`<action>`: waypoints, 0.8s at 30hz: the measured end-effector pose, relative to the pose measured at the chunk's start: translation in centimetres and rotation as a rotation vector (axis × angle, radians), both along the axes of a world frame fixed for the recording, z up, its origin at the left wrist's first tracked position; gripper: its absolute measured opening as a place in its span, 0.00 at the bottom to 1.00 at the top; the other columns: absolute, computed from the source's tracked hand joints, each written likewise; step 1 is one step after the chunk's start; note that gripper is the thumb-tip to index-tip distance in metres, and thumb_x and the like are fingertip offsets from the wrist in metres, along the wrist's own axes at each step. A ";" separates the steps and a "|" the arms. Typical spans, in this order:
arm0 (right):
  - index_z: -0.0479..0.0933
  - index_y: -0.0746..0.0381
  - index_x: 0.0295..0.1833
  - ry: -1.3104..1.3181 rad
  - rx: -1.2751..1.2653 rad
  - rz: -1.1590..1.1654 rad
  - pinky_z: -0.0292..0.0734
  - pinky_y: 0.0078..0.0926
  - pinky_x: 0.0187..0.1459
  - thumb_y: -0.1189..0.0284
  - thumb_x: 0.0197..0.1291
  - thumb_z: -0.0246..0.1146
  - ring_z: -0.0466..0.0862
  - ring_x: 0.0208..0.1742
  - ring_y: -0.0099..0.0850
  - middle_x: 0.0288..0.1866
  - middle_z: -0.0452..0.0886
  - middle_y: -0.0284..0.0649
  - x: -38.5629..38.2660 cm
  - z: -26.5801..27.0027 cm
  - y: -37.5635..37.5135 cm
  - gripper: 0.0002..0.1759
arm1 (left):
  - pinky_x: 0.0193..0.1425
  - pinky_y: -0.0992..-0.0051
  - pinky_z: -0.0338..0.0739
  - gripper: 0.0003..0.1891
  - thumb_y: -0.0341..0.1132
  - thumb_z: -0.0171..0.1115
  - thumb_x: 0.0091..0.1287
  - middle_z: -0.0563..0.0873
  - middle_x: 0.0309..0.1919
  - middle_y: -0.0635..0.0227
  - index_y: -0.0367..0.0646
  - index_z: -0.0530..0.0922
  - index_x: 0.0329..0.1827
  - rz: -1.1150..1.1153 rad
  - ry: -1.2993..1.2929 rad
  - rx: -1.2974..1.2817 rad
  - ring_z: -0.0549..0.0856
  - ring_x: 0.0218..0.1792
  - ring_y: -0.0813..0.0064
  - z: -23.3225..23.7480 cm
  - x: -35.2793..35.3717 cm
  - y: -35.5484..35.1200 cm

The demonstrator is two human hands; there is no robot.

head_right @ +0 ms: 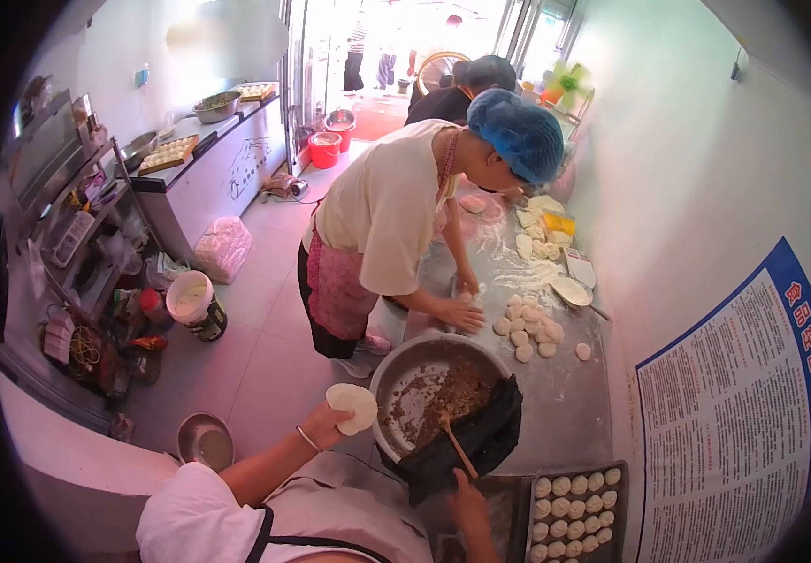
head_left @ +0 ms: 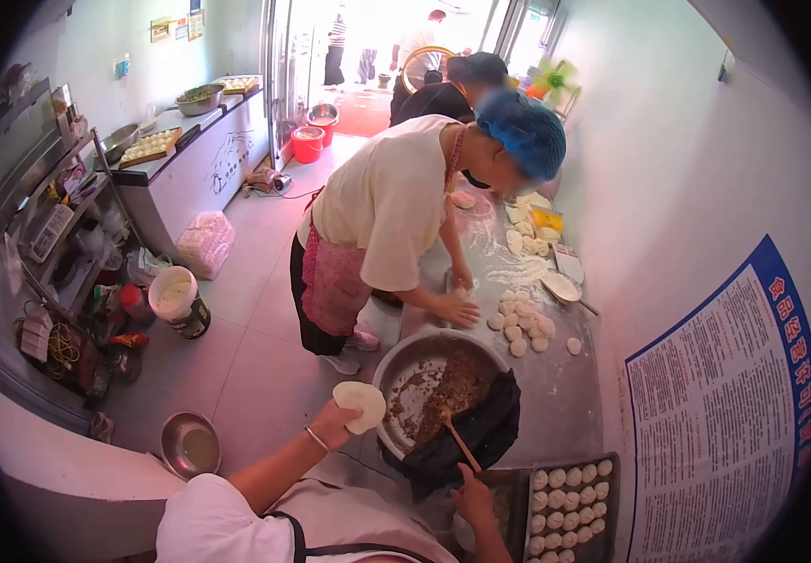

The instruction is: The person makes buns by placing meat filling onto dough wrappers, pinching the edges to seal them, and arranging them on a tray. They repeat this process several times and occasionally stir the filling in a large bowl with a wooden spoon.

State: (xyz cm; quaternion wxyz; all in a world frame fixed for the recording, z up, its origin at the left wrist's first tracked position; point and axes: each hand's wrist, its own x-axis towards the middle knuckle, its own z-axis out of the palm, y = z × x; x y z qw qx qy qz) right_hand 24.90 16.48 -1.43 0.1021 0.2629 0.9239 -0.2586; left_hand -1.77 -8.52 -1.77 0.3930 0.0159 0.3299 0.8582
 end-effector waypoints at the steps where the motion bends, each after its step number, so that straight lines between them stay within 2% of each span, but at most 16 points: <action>1: 0.65 0.52 0.71 0.014 0.010 0.004 0.79 0.46 0.47 0.71 0.54 0.70 0.86 0.42 0.48 0.35 0.84 0.47 -0.1 -0.6 0.2 0.38 | 0.65 0.57 0.79 0.27 0.15 0.55 0.61 0.79 0.61 0.55 0.34 0.68 0.67 0.007 -0.021 -0.005 0.81 0.61 0.56 0.2 0.4 -0.1; 6: 0.67 0.52 0.69 0.031 0.051 -0.010 0.80 0.46 0.47 0.74 0.53 0.67 0.86 0.41 0.49 0.34 0.85 0.47 -1.5 -0.9 0.2 0.35 | 0.67 0.54 0.77 0.30 0.14 0.53 0.59 0.78 0.63 0.53 0.34 0.67 0.68 0.025 -0.100 -0.040 0.80 0.62 0.54 1.4 0.7 -1.2; 9: 0.66 0.51 0.69 -0.085 -0.041 -0.065 0.80 0.45 0.49 0.73 0.53 0.67 0.87 0.42 0.49 0.36 0.86 0.47 -2.6 0.1 -0.1 0.36 | 0.70 0.52 0.73 0.29 0.16 0.54 0.61 0.77 0.64 0.52 0.35 0.66 0.69 0.008 -0.132 -0.036 0.79 0.64 0.53 1.8 -0.5 -2.2; 12: 0.64 0.50 0.70 -0.177 -0.041 -0.082 0.80 0.44 0.50 0.72 0.52 0.66 0.87 0.44 0.49 0.37 0.86 0.48 -3.7 1.2 -1.0 0.37 | 0.69 0.52 0.74 0.28 0.18 0.55 0.62 0.78 0.63 0.52 0.34 0.66 0.68 -0.028 -0.215 0.068 0.79 0.63 0.53 0.6 -2.8 -2.8; 15: 0.62 0.49 0.71 -0.190 -0.061 -0.129 0.79 0.44 0.52 0.73 0.51 0.66 0.86 0.45 0.51 0.36 0.86 0.49 -4.4 1.0 -1.8 0.39 | 0.65 0.54 0.78 0.24 0.20 0.53 0.63 0.80 0.60 0.54 0.34 0.69 0.65 -0.048 -0.217 0.052 0.82 0.60 0.54 0.8 -5.2 -3.5; 18: 0.62 0.49 0.71 -0.213 -0.139 -0.279 0.78 0.45 0.56 0.75 0.50 0.65 0.84 0.51 0.52 0.44 0.85 0.51 -5.3 0.9 -2.9 0.40 | 0.64 0.55 0.79 0.24 0.21 0.54 0.63 0.80 0.59 0.56 0.36 0.70 0.65 -0.071 -0.201 0.063 0.82 0.59 0.55 0.8 -7.8 -4.7; 20: 0.61 0.50 0.72 -0.219 -0.026 -0.296 0.76 0.46 0.58 0.78 0.49 0.64 0.82 0.56 0.53 0.55 0.81 0.52 -5.6 1.8 -3.6 0.42 | 0.64 0.55 0.79 0.26 0.20 0.56 0.61 0.80 0.59 0.57 0.37 0.70 0.65 -0.067 -0.142 -0.019 0.82 0.60 0.56 0.6 -9.4 -5.4; 21: 0.61 0.51 0.71 -0.025 0.063 -0.230 0.76 0.47 0.58 0.80 0.48 0.63 0.80 0.58 0.54 0.61 0.77 0.53 -5.2 1.4 -3.7 0.42 | 0.64 0.55 0.79 0.27 0.19 0.56 0.59 0.80 0.59 0.57 0.37 0.71 0.65 -0.081 -0.112 0.008 0.82 0.60 0.56 1.3 -10.1 -5.7; 22: 0.61 0.54 0.70 0.013 0.069 -0.268 0.77 0.51 0.53 0.77 0.54 0.61 0.81 0.52 0.59 0.55 0.80 0.55 -4.3 0.9 -3.4 0.36 | 0.64 0.56 0.79 0.27 0.18 0.56 0.58 0.81 0.59 0.57 0.37 0.71 0.64 -0.108 -0.090 0.031 0.81 0.60 0.57 1.7 -10.8 -6.0; 23: 0.63 0.56 0.68 -0.099 0.069 -0.335 0.76 0.52 0.52 0.79 0.55 0.59 0.81 0.52 0.58 0.54 0.81 0.55 -5.3 4.2 -4.6 0.33 | 0.64 0.56 0.79 0.28 0.18 0.56 0.57 0.81 0.59 0.57 0.37 0.71 0.64 -0.129 -0.081 -0.016 0.81 0.60 0.57 1.3 -11.5 -6.2; 24: 0.64 0.57 0.66 -0.092 0.160 -0.320 0.76 0.52 0.51 0.79 0.56 0.58 0.81 0.52 0.58 0.52 0.81 0.55 -4.4 3.1 -4.1 0.29 | 0.64 0.56 0.79 0.28 0.17 0.56 0.56 0.81 0.58 0.58 0.37 0.71 0.64 -0.154 -0.065 -0.059 0.81 0.60 0.58 0.5 -12.1 -6.4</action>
